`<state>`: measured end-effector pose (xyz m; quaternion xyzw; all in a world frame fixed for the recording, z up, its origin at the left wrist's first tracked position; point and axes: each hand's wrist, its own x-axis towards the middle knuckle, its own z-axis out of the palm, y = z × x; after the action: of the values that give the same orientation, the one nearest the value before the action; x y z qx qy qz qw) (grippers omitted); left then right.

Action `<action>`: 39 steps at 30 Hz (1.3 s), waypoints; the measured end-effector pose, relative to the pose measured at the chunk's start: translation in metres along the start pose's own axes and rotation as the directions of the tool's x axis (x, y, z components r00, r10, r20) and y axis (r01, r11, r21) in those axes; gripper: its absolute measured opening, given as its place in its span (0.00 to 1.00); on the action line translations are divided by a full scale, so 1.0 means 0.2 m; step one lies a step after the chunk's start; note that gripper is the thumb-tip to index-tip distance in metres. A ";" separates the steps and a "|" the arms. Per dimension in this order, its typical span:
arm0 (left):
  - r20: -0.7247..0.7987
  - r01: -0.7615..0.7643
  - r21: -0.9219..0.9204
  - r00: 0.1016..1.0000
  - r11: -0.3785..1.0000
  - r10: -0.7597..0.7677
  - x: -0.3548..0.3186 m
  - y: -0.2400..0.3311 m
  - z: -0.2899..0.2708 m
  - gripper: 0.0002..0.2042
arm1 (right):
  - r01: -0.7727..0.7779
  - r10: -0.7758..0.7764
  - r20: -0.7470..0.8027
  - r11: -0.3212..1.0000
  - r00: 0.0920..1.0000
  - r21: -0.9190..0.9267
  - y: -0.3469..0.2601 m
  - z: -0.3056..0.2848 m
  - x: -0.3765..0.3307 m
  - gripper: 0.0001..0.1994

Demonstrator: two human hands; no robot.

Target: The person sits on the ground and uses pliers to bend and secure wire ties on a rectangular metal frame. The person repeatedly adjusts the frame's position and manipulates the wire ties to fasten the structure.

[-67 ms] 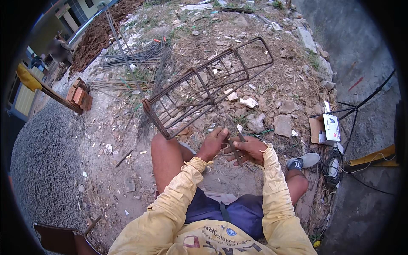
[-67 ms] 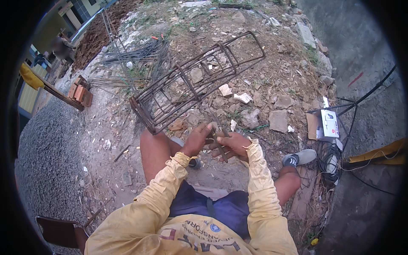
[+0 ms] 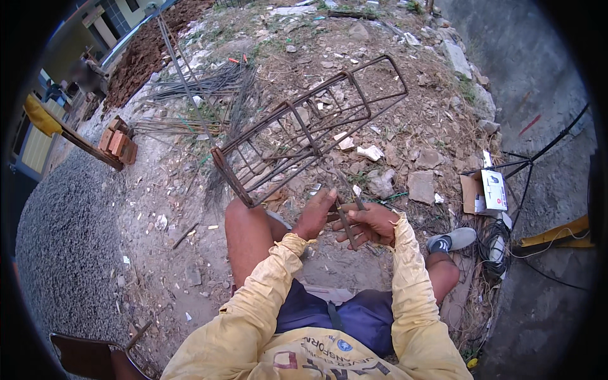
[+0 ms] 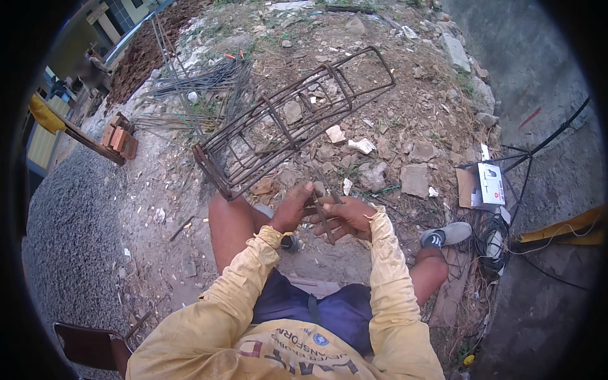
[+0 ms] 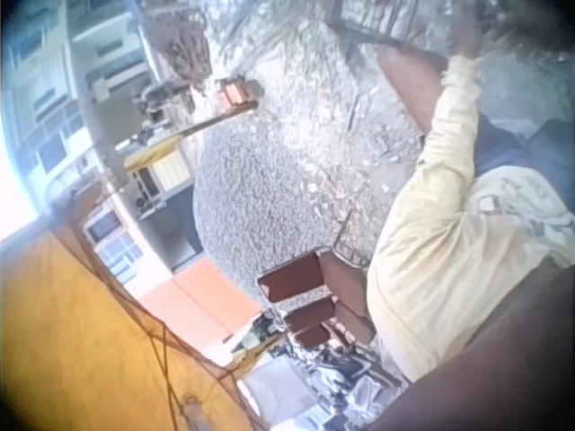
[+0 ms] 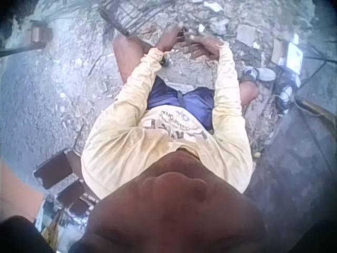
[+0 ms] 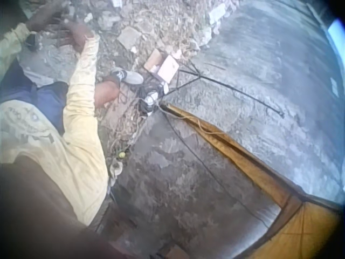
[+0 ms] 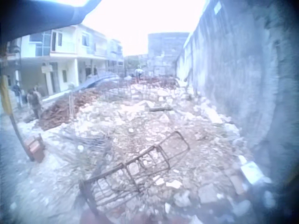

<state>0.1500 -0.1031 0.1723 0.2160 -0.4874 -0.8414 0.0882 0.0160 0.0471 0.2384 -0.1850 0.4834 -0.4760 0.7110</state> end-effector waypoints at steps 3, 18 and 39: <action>-0.019 0.016 -0.241 1.000 0.970 -0.021 -0.01 0.04 0.01 0.18 | -0.001 -0.046 0.189 0.970 0.981 0.243 0.00 -0.03 0.01 0.29; -0.159 -0.109 0.345 0.972 0.932 0.172 -0.15 0.02 0.15 0.16 | 0.317 -0.687 -0.610 0.725 0.395 -0.612 0.43 0.08 0.17 0.18; -0.468 -0.327 0.684 0.488 0.652 0.736 -0.13 0.93 -0.73 0.28 | 0.589 -0.361 -0.774 0.808 0.521 0.019 0.40 -0.02 0.18 0.10</action>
<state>0.2260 -0.3023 0.2761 0.3700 -0.6577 -0.4503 0.4773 0.0552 0.0556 0.1597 0.0002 0.5854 -0.7488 0.3110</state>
